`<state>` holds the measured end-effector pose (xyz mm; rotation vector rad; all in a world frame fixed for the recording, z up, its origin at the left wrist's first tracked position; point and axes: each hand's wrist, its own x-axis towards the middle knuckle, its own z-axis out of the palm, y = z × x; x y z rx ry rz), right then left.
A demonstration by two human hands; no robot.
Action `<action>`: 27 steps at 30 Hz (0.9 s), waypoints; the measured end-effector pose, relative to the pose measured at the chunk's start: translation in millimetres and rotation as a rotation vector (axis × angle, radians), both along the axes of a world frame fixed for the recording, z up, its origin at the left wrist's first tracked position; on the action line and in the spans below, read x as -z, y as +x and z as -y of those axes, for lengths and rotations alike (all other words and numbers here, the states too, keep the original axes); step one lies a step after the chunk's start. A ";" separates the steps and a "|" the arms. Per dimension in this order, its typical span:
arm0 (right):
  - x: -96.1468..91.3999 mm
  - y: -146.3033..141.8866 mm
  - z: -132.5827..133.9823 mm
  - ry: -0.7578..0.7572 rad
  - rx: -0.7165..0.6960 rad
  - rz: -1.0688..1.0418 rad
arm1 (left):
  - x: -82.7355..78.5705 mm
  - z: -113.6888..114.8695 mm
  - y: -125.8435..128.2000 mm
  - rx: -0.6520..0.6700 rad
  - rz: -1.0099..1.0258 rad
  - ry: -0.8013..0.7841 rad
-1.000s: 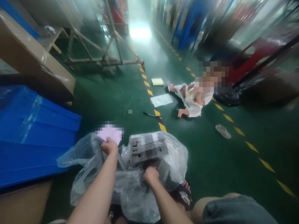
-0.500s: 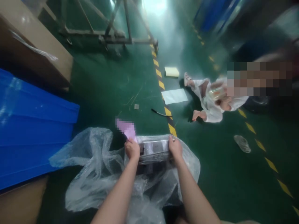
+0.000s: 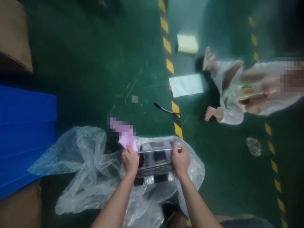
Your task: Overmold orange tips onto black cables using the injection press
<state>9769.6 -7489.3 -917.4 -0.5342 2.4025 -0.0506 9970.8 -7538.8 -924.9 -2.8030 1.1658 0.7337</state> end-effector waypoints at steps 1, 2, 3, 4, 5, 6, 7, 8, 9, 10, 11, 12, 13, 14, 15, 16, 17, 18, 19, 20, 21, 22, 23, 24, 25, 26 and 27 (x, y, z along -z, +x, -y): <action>-0.2 0.2 0.1 0.000 0.001 0.003 | 0.6 -0.3 0.5 0.000 0.003 0.005; -0.5 0.2 0.2 0.000 0.002 0.006 | 1.2 -0.4 0.9 0.000 0.006 0.010; -0.8 0.1 0.6 -0.001 0.001 0.008 | 1.7 -0.4 1.1 0.002 0.008 0.013; -1.3 -0.2 1.1 -0.002 -0.001 0.008 | 2.0 -0.2 1.1 0.004 0.009 0.015; -1.9 -0.5 1.7 -0.002 -0.005 0.007 | 2.2 0.1 1.0 0.005 0.011 0.014; -2.6 -0.9 2.5 -0.002 -0.010 0.008 | 2.2 0.5 0.7 0.005 0.012 0.012; -3.3 -1.3 3.2 -0.002 -0.014 0.010 | 2.0 0.9 0.3 0.006 0.013 0.009; -3.8 -1.6 3.9 0.000 -0.018 0.012 | 1.6 1.3 -0.1 0.007 0.012 0.006; -4.2 -1.9 4.5 0.001 -0.021 0.014 | 1.2 1.8 -0.5 0.008 0.011 0.002; -4.4 -2.2 4.9 0.002 -0.022 0.017 | 0.8 2.3 -0.8 0.010 0.008 -0.003; -4.2 -2.4 5.3 0.004 -0.022 0.018 | 0.5 2.9 -1.1 0.011 0.005 -0.008; -3.8 -2.6 5.6 0.005 -0.021 0.020 | 0.3 3.5 -1.2 0.012 0.002 -0.013; -3.1 -2.8 5.8 0.004 -0.019 0.022 | 0.4 4.2 -1.3 0.012 0.000 -0.018; -2.4 -3.0 5.9 0.001 -0.016 0.024 | 0.7 4.9 -1.3 0.013 -0.002 -0.024; -1.6 -3.2 6.0 -0.004 -0.012 0.029 | 1.3 5.6 -1.3 0.013 -0.004 -0.030; -0.8 -3.5 6.1 -0.012 -0.007 0.035 | 2.0 6.3 -1.3 0.011 -0.007 -0.036; -0.2 -3.7 6.2 -0.022 -0.002 0.042 | 2.9 6.9 -1.3 0.009 -0.010 -0.043; 0.3 -3.9 6.2 -0.033 0.003 0.051 | 3.9 7.5 -1.4 0.005 -0.013 -0.050; 0.6 -4.2 6.2 -0.045 0.009 0.061 | 4.7 8.0 -1.6 -0.001 -0.017 -0.059; 0.9 -4.6 6.2 -0.058 0.016 0.070 | 5.3 8.5 -2.0 -0.003 -0.024 -0.071; 1.2 -4.9 6.2 -0.071 0.023 0.078 | 5.3 8.9 -2.5 -0.002 -0.032 -0.088; 1.5 -5.3 6.2 -0.085 0.031 0.086 | 4.4 9.5 -3.1 0.005 -0.040 -0.113; 2.1 -5.7 6.2 -0.100 0.039 0.093 | 2.4 10.3 -3.7 0.019 -0.049 -0.148; 2.9 -6.1 6.2 -0.116 0.046 0.102 | -1.0 11.5 -4.2 0.040 -0.061 -0.192; 4.0 -6.5 6.1 -0.136 0.051 0.112 | -6.1 13.2 -4.6 0.064 -0.075 -0.245; 5.2 -6.9 6.0 -0.160 0.057 0.121 | -13.1 15.7 -4.9 0.088 -0.091 -0.304; 6.5 -7.2 5.6 -0.189 0.064 0.129 | -22.0 19.1 -5.0 0.109 -0.112 -0.365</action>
